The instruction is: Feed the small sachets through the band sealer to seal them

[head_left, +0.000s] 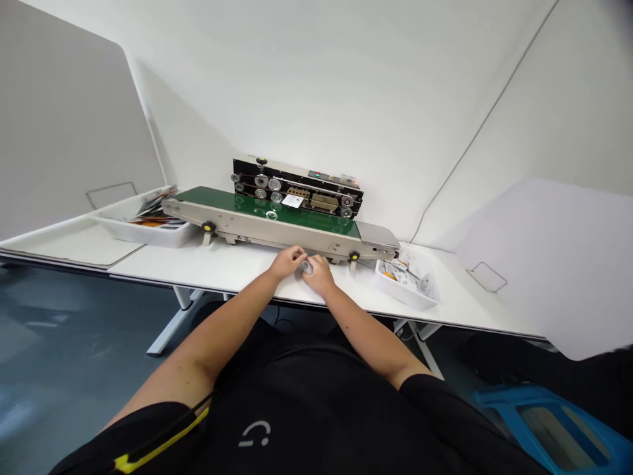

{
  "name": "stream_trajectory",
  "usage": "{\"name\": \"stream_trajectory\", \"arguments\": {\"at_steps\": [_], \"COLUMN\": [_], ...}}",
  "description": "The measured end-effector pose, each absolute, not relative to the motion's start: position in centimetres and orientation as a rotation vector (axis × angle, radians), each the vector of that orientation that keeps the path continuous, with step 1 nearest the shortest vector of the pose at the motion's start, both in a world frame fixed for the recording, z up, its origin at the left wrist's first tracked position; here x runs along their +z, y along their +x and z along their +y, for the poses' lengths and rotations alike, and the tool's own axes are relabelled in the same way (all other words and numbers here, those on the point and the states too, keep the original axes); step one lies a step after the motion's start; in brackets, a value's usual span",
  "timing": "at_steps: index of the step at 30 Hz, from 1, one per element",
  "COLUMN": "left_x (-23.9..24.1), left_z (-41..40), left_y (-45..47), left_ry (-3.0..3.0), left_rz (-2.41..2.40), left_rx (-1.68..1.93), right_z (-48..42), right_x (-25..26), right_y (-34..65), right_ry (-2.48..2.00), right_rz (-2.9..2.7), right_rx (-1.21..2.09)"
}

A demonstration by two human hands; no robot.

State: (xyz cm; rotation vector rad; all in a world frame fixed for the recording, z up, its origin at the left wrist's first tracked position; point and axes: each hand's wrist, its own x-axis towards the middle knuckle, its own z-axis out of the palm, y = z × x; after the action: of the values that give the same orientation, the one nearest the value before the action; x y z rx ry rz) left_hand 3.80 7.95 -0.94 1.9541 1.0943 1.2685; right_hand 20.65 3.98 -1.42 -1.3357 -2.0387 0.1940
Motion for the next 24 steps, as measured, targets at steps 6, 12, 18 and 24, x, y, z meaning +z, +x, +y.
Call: {"name": "stream_trajectory", "arguments": {"at_steps": [6, 12, 18, 24], "left_x": [-0.9, -0.5, -0.2, -0.1], "left_z": [8.4, 7.8, 7.2, 7.1], "left_y": [4.1, 4.2, 4.3, 4.5], "left_ry": [1.954, 1.960, 1.930, 1.886], "left_rz": [0.936, 0.861, 0.782, 0.775], "left_rx": [1.201, 1.047, 0.867, 0.882], "right_z": [3.2, 4.1, 4.3, 3.8], "right_x": [-0.7, -0.9, -0.3, 0.2], "right_y": [20.9, 21.8, 21.9, 22.4], "right_ry": [-1.096, -1.001, -0.733, -0.591], "right_rz": [-1.800, -1.395, -1.119, -1.088], "right_rx": [0.236, 0.808, 1.292, 1.451]}}
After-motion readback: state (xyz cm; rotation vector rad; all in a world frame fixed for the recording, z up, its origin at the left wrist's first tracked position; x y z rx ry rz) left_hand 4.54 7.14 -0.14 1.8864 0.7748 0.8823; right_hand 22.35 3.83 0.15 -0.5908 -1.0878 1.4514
